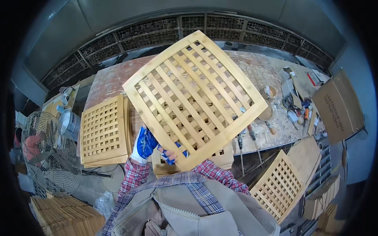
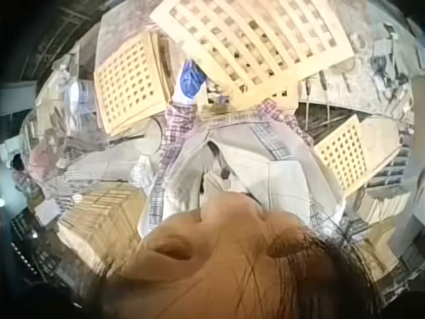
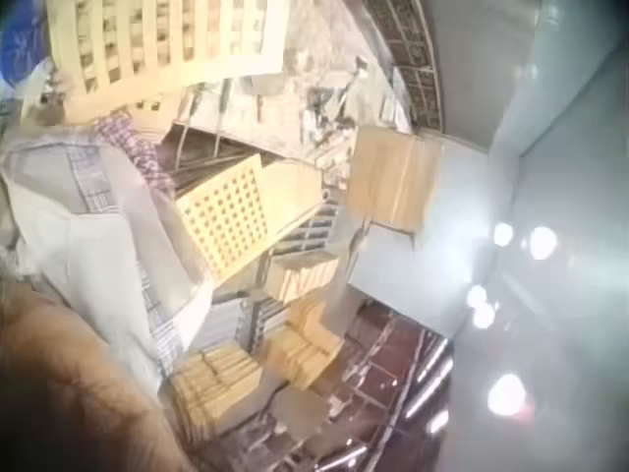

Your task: Sanding the surfaces and edges of square wooden lattice panels using an orbital sander at a workbench.

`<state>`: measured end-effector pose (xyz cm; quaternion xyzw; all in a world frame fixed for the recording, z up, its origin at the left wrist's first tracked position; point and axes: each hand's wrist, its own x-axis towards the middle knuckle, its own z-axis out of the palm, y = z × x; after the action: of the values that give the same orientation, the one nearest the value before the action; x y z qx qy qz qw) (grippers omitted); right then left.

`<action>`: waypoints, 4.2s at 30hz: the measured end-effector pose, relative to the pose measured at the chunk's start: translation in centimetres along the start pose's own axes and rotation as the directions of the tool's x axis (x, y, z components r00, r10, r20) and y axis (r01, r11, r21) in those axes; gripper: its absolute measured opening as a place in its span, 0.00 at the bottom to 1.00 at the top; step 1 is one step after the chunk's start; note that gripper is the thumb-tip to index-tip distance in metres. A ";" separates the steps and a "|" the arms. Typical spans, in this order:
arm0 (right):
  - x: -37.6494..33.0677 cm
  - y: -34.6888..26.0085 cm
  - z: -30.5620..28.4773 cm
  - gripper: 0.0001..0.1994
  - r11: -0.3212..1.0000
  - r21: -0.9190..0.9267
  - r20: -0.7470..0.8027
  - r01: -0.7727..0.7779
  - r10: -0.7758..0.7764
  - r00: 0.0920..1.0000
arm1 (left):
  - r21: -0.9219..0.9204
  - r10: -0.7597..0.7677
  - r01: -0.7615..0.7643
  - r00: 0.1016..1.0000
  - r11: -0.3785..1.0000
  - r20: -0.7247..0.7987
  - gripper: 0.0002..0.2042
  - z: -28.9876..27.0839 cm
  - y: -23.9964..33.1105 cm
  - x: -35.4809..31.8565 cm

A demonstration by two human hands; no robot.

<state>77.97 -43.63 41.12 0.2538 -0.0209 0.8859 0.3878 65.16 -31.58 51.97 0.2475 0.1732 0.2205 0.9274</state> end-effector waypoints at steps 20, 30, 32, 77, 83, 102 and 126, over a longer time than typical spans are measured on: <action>-9.7 1.3 0.4 0.23 0.446 -0.668 0.046 0.596 -0.774 0.632 | 0.192 0.381 -0.341 0.893 0.920 -0.238 0.20 0.7 2.8 -1.6; -5.0 4.2 6.7 0.18 0.401 -0.621 -0.208 0.673 -0.913 0.352 | 0.314 0.437 -0.346 0.851 0.884 -0.291 0.20 -3.5 5.9 -3.7; -4.6 4.4 6.2 0.15 0.374 -0.764 -0.260 0.526 -0.924 0.279 | 0.355 0.468 -0.359 0.833 0.863 -0.296 0.20 -3.6 6.1 -4.3; -2.0 5.5 4.5 0.15 0.456 -0.792 -0.371 0.407 -0.888 0.273 | 0.480 0.530 -0.354 0.792 0.803 -0.303 0.23 -6.7 7.9 -8.9; -1.8 5.9 4.1 0.15 0.453 -0.816 -0.392 0.359 -0.890 0.233 | 0.355 0.452 -0.337 0.833 0.872 -0.319 0.21 -8.7 9.1 -8.1; -3.0 6.8 1.8 0.12 0.607 -0.782 -0.535 0.141 -0.770 0.347 | 0.578 0.515 -0.303 0.821 0.758 -0.245 0.22 -7.5 10.7 -10.6; -1.2 6.6 3.4 0.17 0.598 -0.801 -0.544 0.043 -0.755 0.365 | 0.537 0.611 -0.387 0.718 0.749 -0.334 0.23 -8.0 9.0 -13.1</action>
<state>75.56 -49.83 44.55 -0.3841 -0.0737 0.6731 0.6276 47.76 -28.01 53.05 0.4192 0.3711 0.4803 0.6752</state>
